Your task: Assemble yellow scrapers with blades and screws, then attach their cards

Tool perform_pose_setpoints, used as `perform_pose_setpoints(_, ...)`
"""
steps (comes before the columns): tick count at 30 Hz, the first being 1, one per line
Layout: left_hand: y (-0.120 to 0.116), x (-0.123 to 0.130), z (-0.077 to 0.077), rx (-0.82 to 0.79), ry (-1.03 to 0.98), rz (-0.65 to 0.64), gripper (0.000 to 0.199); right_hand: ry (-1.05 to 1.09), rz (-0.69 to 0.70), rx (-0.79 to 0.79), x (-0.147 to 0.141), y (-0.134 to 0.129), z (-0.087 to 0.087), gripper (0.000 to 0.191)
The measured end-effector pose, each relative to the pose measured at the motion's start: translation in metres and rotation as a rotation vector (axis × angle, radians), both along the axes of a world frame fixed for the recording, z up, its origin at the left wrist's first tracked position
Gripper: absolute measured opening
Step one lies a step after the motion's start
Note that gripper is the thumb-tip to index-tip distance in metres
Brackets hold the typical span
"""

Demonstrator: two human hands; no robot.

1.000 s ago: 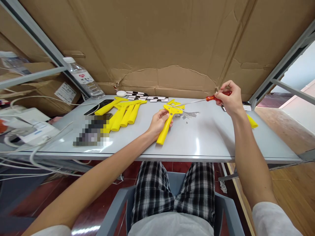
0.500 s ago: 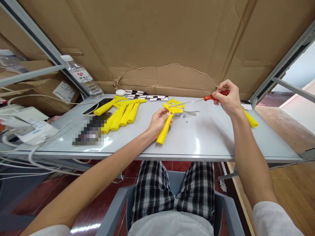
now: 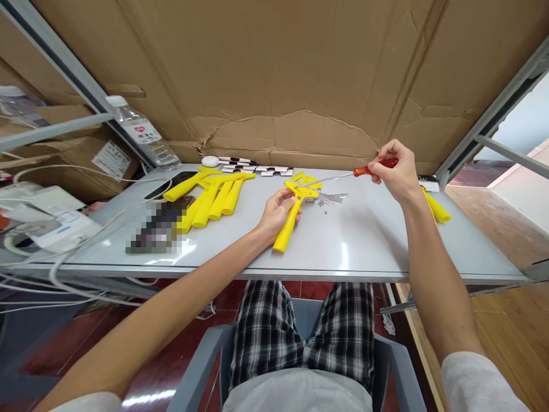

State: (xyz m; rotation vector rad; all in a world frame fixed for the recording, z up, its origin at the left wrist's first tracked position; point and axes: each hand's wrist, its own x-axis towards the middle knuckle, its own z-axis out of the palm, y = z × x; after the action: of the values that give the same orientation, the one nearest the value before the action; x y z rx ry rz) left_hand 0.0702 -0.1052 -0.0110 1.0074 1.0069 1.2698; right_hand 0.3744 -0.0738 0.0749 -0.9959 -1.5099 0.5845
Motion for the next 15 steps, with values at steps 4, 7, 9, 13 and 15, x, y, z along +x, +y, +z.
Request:
perform_pose_setpoints(4,0.000,0.001,-0.002,0.001,0.026,0.021,0.030,-0.100,-0.058,0.031,-0.005,-0.011,0.006,0.045)
perform_pose_setpoints(7,-0.001,0.003,-0.002,0.006,0.041,0.048,0.028,-0.201,-0.109,0.082,-0.013,-0.024,0.018,0.042)
perform_pose_setpoints(9,-0.002,0.004,-0.002,0.012,0.048,0.046,0.025,-0.273,-0.128,0.124,-0.020,-0.032,0.030,0.041)
perform_pose_setpoints(13,-0.002,0.004,-0.001,0.009,0.049,0.031,0.027,-0.423,-0.103,0.169,-0.033,-0.042,0.062,0.040)
perform_pose_setpoints(15,-0.002,0.004,-0.001,0.010,0.042,0.033,0.025,-0.478,-0.065,0.187,-0.041,-0.044,0.079,0.041)
